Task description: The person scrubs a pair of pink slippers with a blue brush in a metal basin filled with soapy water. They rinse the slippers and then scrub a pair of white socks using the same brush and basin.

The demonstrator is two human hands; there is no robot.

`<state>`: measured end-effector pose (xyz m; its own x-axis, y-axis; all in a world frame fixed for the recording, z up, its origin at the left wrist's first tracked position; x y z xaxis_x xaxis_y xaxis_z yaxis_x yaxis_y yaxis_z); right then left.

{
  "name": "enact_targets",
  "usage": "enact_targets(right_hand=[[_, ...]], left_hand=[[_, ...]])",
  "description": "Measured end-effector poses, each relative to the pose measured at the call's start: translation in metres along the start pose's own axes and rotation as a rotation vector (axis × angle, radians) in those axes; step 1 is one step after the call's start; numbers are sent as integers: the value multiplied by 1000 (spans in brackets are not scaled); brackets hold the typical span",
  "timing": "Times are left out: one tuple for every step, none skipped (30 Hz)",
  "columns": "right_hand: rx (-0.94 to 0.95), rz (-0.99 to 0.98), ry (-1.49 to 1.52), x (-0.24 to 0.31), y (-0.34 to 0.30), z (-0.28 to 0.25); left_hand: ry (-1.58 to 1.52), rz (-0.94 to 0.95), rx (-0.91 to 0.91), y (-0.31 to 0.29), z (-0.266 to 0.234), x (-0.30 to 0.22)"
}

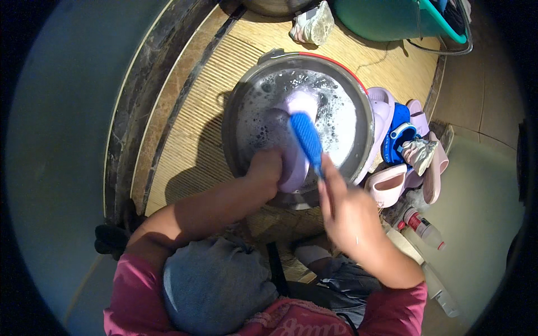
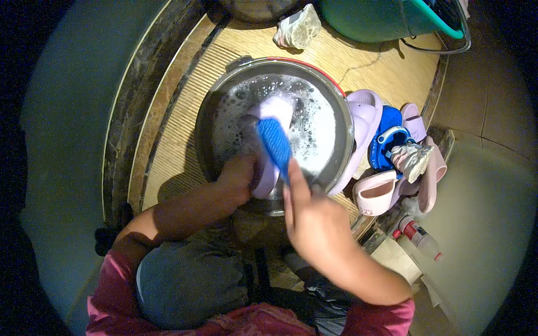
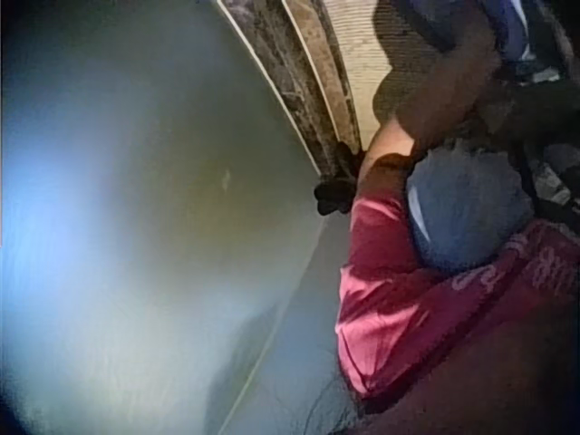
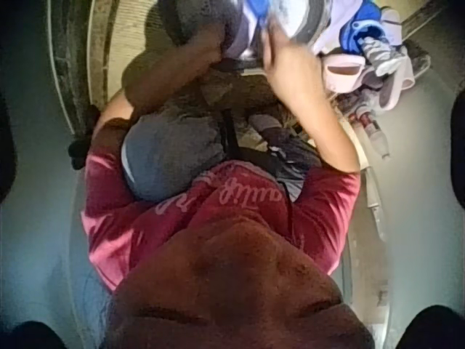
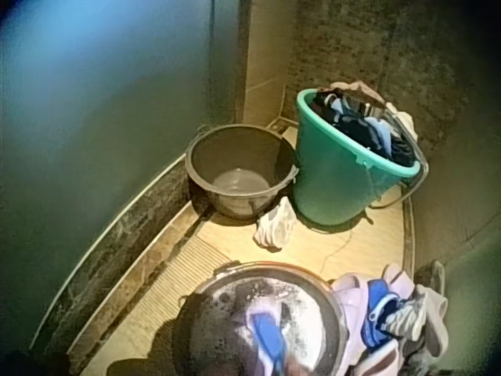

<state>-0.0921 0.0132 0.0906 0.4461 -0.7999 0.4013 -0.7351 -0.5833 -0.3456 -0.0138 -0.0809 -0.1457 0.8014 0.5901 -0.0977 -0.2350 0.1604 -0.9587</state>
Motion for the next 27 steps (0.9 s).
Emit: enact_targets(right_hand=[[33,-44,-8,8,-18,-3],[79,-53,-29,13,-31,-5],[122,-57,-57,16,-37,-6],[112,-34,-119,11,-35,-7],[101,-12,-180,3,-29,-3],[-42,-45,-55,-9,-14,-4],[-26,7,-22,-23,2,3],[-53,58,-20,-37,18,8],[-38,142,-23,-49,36,16],[-110,138,-36,-59,51,17],[-181,128,-41,-64,58,17],[-175,118,-19,-58,59,20],[-169,108,2,-50,58,20],[-164,100,22,-42,54,20],[-125,92,9,-35,43,17],[-84,77,4,-25,28,17],[-42,62,-2,-17,15,19],[-17,53,22,-15,3,18],[-11,70,47,-22,0,18],[-6,90,75,-32,-4,22],[-4,94,109,-36,-3,25],[-12,112,127,-38,-3,24],[-11,104,151,-37,-2,26],[-5,91,183,-34,-3,30],[2,79,214,-31,-4,33],[-1,70,257,-27,-6,34],[2,60,282,-25,-10,34]], left_hand=[[-7,27,-36,-10,4,-5],[-15,57,-78,-24,9,-12],[-22,87,-111,-35,14,-19],[-29,118,-146,-41,15,-24],[-19,105,-108,-33,14,-19],[-9,99,-75,-23,9,-15],[2,87,-33,-16,9,-11],[39,77,-39,-19,11,-13],[49,89,-44,-23,11,-17],[62,96,-30,-28,16,-20],[75,106,-25,-31,18,-23],[11,88,-14,-26,15,-20],[-52,71,-1,-17,12,-16],[-116,53,14,-10,8,-11],[-95,50,43,-6,11,-9],[-79,49,62,-3,10,-6],[-62,49,80,0,8,-4],[44,29,152,-1,12,-1],[77,116,104,-21,26,-14],[112,202,55,-60,51,-33],[172,235,52,-59,47,-37],[231,268,51,-59,44,-41],[291,301,51,-58,43,-44],[378,308,-16,-50,39,-43],[387,299,41,-45,39,-40],[396,289,96,-41,39,-38],[383,247,149,-41,44,-36]])
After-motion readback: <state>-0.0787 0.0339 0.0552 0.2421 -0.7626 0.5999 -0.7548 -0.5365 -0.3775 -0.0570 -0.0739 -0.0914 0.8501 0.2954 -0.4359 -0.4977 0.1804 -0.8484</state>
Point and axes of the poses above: each hand's wrist, its own y-axis towards the middle knuckle, its own z-axis out of the palm, x = y × z, the point moved 9 cm from there along y, towards the middle knuckle, and after that the axes turned 7 degrees about -z, right-handed, at the moved point
